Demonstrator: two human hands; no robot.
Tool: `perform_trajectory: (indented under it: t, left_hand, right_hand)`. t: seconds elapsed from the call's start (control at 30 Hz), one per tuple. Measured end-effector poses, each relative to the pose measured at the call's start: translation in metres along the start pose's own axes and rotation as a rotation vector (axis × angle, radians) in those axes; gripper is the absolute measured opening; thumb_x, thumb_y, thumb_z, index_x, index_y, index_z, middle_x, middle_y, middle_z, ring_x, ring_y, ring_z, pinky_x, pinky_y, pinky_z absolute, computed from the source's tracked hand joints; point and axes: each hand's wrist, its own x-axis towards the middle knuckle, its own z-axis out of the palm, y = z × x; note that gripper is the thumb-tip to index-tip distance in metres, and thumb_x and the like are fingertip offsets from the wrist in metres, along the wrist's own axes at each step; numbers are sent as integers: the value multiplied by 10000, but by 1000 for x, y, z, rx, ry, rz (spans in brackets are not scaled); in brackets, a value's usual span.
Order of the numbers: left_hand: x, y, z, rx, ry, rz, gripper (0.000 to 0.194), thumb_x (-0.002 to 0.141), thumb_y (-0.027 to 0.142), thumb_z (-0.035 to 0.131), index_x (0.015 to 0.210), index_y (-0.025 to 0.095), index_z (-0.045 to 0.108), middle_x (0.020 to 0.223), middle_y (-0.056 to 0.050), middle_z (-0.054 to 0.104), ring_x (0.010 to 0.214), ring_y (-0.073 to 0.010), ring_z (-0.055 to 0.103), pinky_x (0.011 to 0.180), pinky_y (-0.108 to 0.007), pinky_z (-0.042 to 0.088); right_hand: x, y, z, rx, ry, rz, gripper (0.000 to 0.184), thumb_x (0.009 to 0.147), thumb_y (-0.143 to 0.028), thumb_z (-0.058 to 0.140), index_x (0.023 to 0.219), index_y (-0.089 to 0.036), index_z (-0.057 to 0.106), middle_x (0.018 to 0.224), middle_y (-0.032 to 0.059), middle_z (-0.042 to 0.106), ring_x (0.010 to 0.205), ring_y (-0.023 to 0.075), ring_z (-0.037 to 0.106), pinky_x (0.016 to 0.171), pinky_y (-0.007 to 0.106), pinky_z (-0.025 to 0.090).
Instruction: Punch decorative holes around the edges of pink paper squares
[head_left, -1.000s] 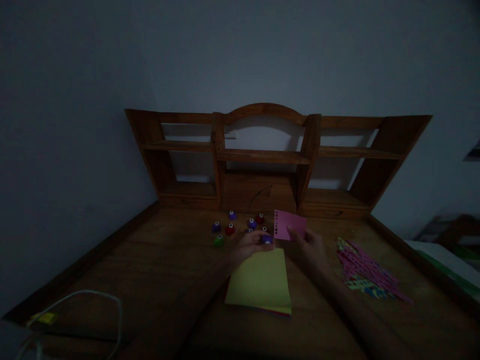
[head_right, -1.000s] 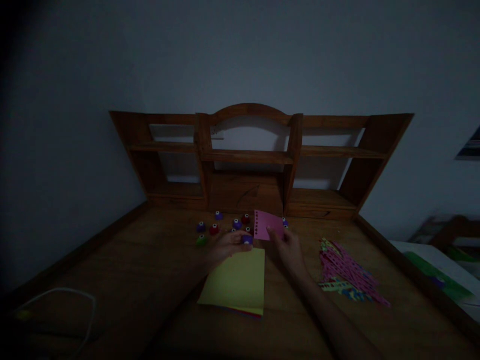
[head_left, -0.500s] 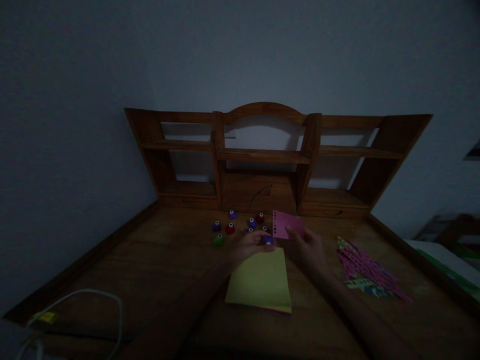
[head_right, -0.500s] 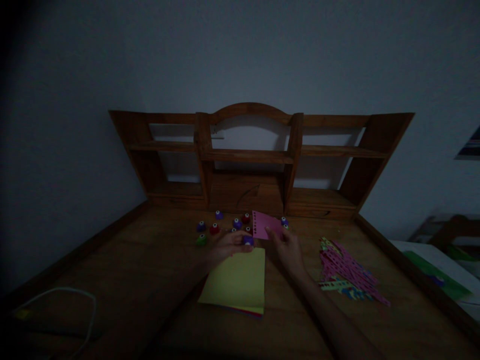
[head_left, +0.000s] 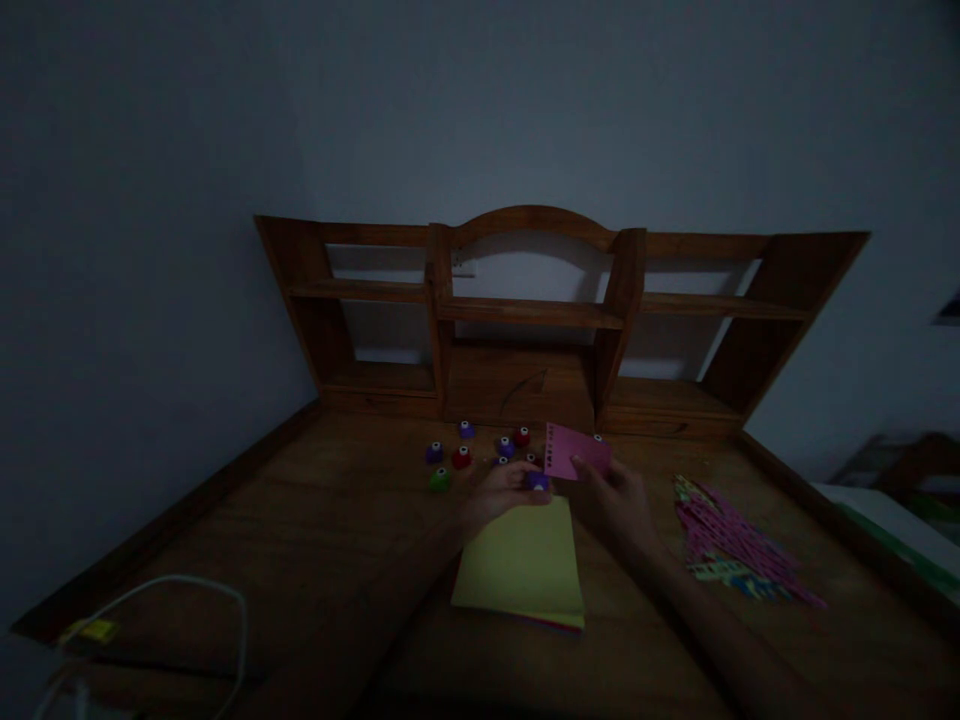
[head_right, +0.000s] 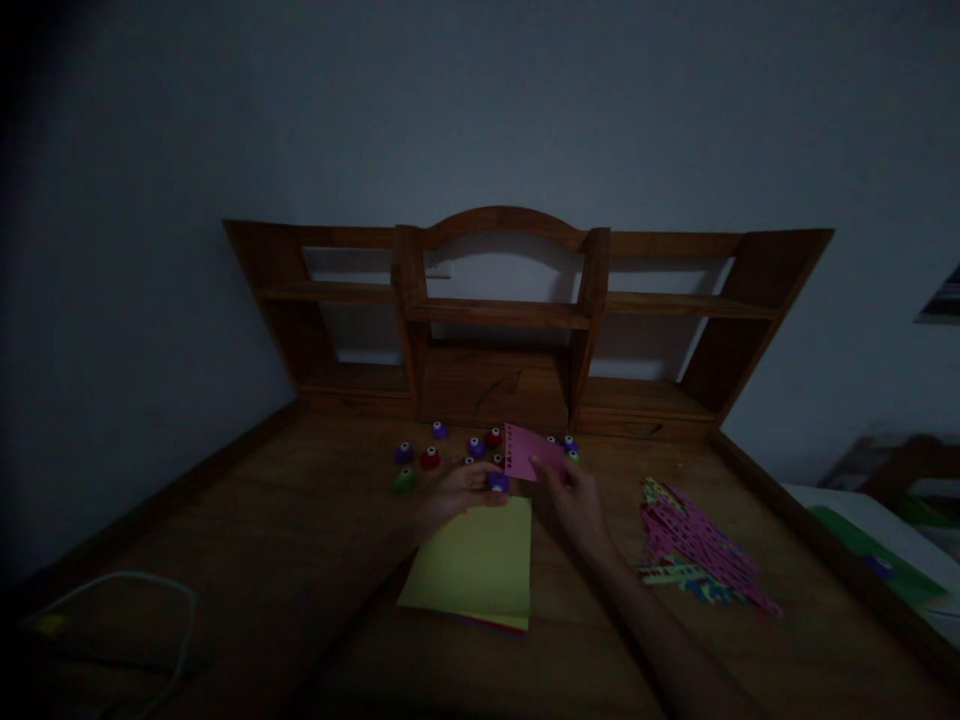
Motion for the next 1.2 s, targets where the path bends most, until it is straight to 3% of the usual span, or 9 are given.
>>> perform_trajectory:
  t: [0.2, 0.63, 0.8, 1.2]
  left_hand:
    - [1, -2, -1, -16, -12, 4, 400, 633, 259, 804, 978, 155, 630, 983, -78, 672, 874, -179, 635, 834, -311, 448]
    - [1, 1, 0, 16, 16, 33, 378, 638, 244, 795, 969, 162, 632, 1011, -85, 683, 942, -210, 627, 902, -350, 421]
    - [-3, 6, 3, 29, 27, 21, 402, 629, 253, 800, 979, 146, 634, 999, -91, 683, 959, -234, 625, 909, -359, 423]
    - [4, -5, -2, 52, 0, 51, 417, 640, 284, 791, 1014, 174, 643, 1035, -80, 681, 1004, -268, 627, 923, -395, 436]
  right_hand:
    - [-2, -6, -1, 10, 25, -32, 478, 756, -579, 592, 813, -119, 710, 697, 84, 673, 609, 206, 562, 481, 277, 408]
    - [-4, -13, 3, -26, 4, -24, 541, 729, -644, 576, 782, -125, 719, 611, 69, 654, 552, 199, 550, 459, 276, 390]
    - [-5, -13, 5, -25, -21, -46, 541, 741, -639, 569, 801, -122, 716, 670, 77, 675, 583, 196, 556, 481, 272, 405]
    - [-2, 0, 6, -26, -100, -72, 458, 809, -549, 557, 924, -132, 706, 787, 68, 702, 680, 200, 591, 561, 267, 445]
